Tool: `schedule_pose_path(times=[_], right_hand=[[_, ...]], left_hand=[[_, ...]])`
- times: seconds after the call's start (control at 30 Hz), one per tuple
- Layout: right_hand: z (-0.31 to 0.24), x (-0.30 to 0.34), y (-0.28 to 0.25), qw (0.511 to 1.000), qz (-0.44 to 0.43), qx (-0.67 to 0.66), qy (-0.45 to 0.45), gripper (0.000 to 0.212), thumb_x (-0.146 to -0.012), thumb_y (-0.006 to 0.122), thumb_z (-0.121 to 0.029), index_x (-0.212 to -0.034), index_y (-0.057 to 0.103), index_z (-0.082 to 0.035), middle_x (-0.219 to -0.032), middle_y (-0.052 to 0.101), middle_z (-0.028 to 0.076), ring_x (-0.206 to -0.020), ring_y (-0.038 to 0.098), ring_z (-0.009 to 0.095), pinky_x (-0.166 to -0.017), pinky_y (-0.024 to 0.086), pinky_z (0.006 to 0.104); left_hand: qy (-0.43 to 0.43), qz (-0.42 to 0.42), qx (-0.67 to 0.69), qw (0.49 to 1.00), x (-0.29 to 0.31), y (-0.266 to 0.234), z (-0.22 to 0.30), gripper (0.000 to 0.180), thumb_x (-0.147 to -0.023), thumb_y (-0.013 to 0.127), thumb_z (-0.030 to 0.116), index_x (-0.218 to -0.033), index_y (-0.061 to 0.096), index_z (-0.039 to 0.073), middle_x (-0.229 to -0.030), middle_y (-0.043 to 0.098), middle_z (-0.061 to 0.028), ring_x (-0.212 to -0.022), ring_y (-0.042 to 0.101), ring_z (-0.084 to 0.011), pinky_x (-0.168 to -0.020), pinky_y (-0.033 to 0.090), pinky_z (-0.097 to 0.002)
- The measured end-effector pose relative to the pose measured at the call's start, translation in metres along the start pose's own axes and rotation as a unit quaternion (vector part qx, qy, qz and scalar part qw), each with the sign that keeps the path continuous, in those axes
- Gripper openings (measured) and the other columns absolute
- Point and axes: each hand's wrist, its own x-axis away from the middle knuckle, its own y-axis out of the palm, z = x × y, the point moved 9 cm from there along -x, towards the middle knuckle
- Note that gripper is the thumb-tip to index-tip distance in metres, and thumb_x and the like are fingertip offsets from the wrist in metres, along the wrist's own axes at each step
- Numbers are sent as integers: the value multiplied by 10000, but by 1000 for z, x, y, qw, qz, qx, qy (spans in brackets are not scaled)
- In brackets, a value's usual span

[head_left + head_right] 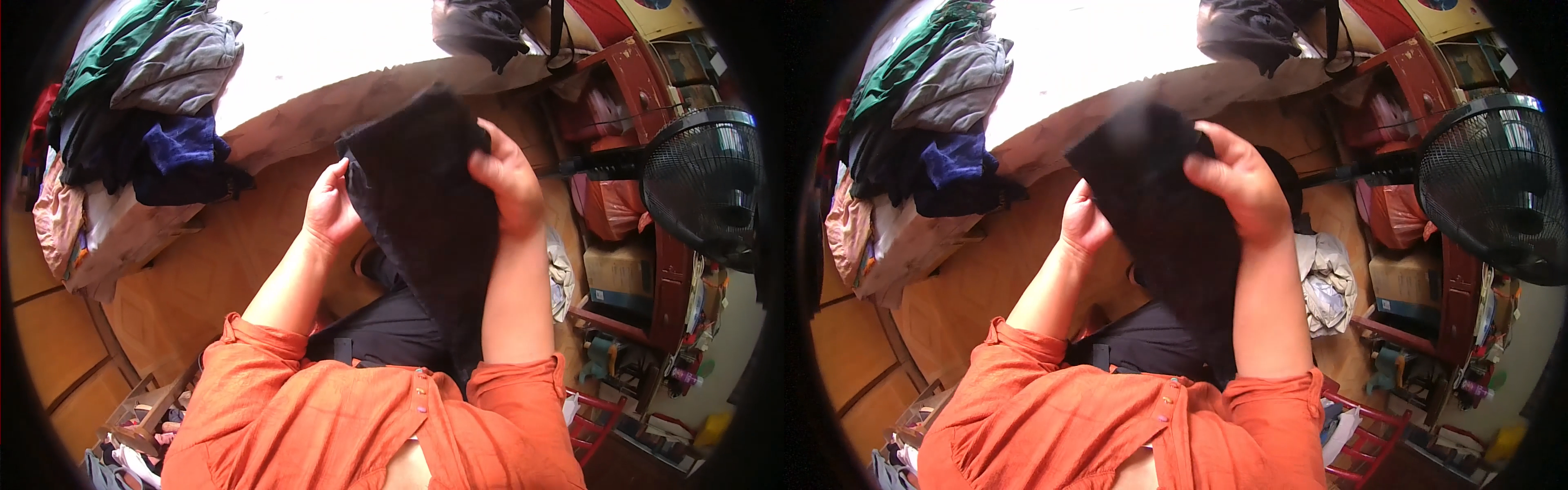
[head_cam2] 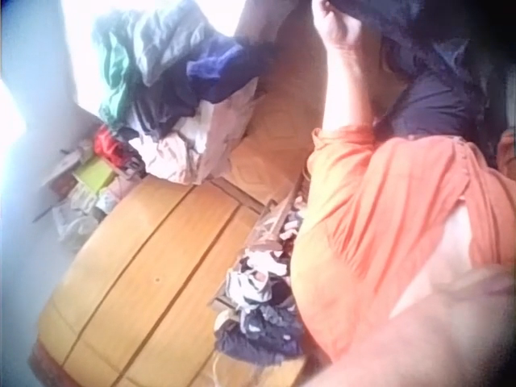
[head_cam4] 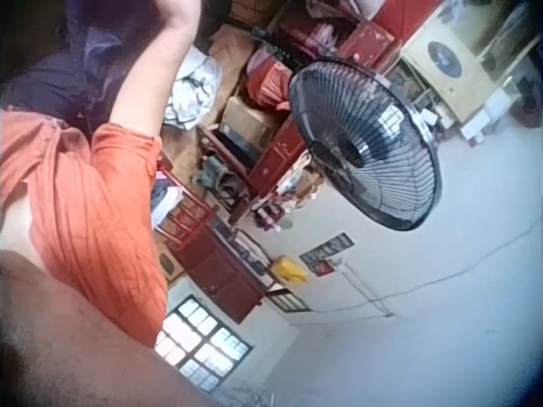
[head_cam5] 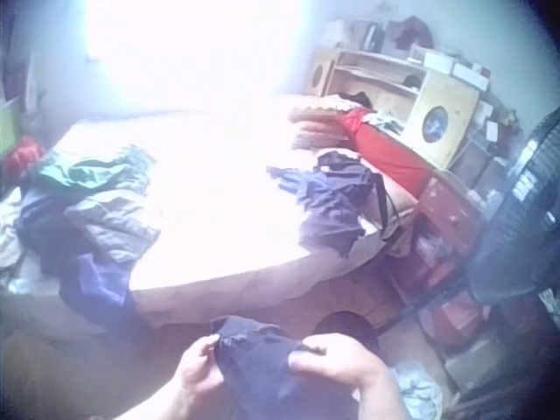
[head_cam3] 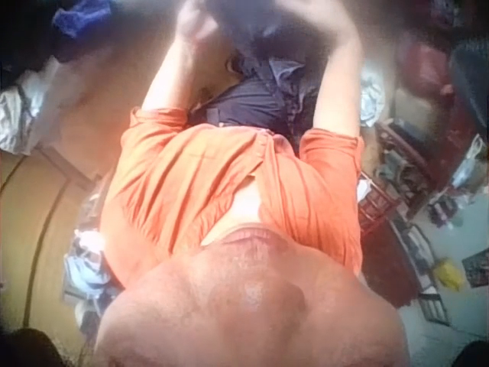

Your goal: The person folds clothes including a black t-shirt, a white shirt, beige shorts, and black pants by hand on their lap and places them on a chair.

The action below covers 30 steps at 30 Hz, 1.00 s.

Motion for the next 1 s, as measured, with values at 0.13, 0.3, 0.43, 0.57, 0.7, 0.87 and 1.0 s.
schedule_pose_path(times=[0.13,0.3,0.43,0.57,0.7,0.87,1.0], right_hand=[[45,-43,-33,973,110,198,43,173,-908,656,-122,-1017,653,13,-918,670,23,-839,592,94,-792,482,262],[63,-44,-69,813,202,546,4,215,-877,682,-216,-866,647,-4,-741,646,71,-691,568,115,-687,480,308],[48,-35,-60,795,228,562,30,263,-851,696,-256,-878,660,3,-769,663,124,-700,604,161,-701,489,323],[34,-27,-73,804,249,540,3,300,-844,716,-289,-914,676,0,-810,688,111,-749,627,154,-736,498,309],[49,-15,-105,877,188,441,35,367,-814,761,-259,-1065,659,-12,-957,689,33,-858,614,122,-780,500,279],[64,66,-116,919,63,320,222,240,-831,691,-135,-1050,650,-45,-823,629,-10,-713,587,86,-582,433,222],[23,166,-177,809,326,480,94,190,-838,654,-115,-1009,656,-32,-842,655,26,-735,615,119,-637,479,265]], left_hand=[[-22,-79,0,997,-4,21,-8,489,-1042,358,325,-1387,477,0,-1404,529,-164,-1296,496,-321,-1127,365,-437],[-26,-27,-24,999,0,37,-29,531,-966,579,353,-1379,478,35,-1358,568,-130,-1263,531,-280,-1097,396,-433],[28,83,-236,968,0,31,-24,472,-884,678,149,-1325,513,120,-1239,614,-94,-1142,589,-241,-984,488,-422],[40,82,-271,958,-1,41,-39,412,-908,646,164,-1293,531,75,-1212,623,-108,-1102,608,-260,-967,501,-437],[16,183,-234,955,-19,1,-30,375,-980,562,249,-1239,573,-22,-1218,643,-154,-1100,625,-280,-1001,487,-437],[71,226,-210,949,-23,-38,40,362,-992,538,252,-1221,596,-21,-1243,640,-167,-1127,616,-308,-1055,443,-459],[100,259,-212,937,-10,-69,77,347,-1003,510,240,-1227,600,-9,-1263,630,-173,-1164,596,-323,-1075,423,-489]])
